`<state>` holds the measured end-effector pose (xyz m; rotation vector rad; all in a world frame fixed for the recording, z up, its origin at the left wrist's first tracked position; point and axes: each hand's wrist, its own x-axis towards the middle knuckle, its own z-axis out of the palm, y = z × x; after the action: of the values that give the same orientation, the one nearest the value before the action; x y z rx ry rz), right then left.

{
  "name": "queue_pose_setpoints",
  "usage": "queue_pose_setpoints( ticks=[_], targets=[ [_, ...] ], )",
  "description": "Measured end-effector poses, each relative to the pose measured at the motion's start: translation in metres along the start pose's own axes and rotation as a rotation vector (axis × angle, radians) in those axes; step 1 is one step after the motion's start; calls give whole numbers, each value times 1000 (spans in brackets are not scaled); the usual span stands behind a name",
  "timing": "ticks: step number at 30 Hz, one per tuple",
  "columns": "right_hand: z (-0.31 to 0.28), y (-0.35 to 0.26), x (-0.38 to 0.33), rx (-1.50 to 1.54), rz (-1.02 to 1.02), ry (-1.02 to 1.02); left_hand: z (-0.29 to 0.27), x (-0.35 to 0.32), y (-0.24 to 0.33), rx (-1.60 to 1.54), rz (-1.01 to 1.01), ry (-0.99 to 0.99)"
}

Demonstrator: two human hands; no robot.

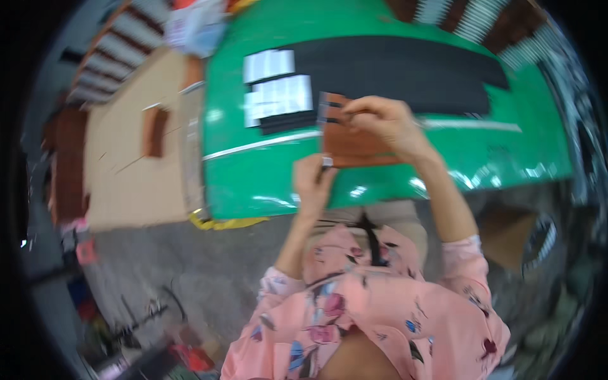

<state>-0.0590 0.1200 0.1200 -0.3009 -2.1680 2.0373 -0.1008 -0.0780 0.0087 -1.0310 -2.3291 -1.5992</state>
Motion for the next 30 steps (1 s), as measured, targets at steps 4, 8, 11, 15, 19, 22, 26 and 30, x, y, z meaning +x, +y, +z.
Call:
queue_pose_setpoints(
  ticks=[4, 8, 11, 15, 19, 22, 26, 30],
  targets=[
    [-5, 35, -47, -55, -14, 114, 13, 4, 5, -4, -9, -119],
    [9, 32, -69, -355, -78, 202, 18, 3, 12, -107, -9, -137],
    [22, 30, -71, -412, -161, 240, 14, 1, 17, -169, -8, -139],
    [32, 38, -67, -655, -400, 238, 19, -2, 14, -279, -19, -106],
    [38, 40, -61, -766, -444, 280, 19, -1, 10, -324, -46, -94],
    [40, 39, -60, -797, -447, 281, 19, 2, 11, -357, -67, -104],
    [43, 38, -57, -815, -424, 274, 20, 4, 9, -368, -74, -97],
    [45, 36, -57, -821, -406, 283, 19, 4, 9, -381, -77, -95]
  ],
)
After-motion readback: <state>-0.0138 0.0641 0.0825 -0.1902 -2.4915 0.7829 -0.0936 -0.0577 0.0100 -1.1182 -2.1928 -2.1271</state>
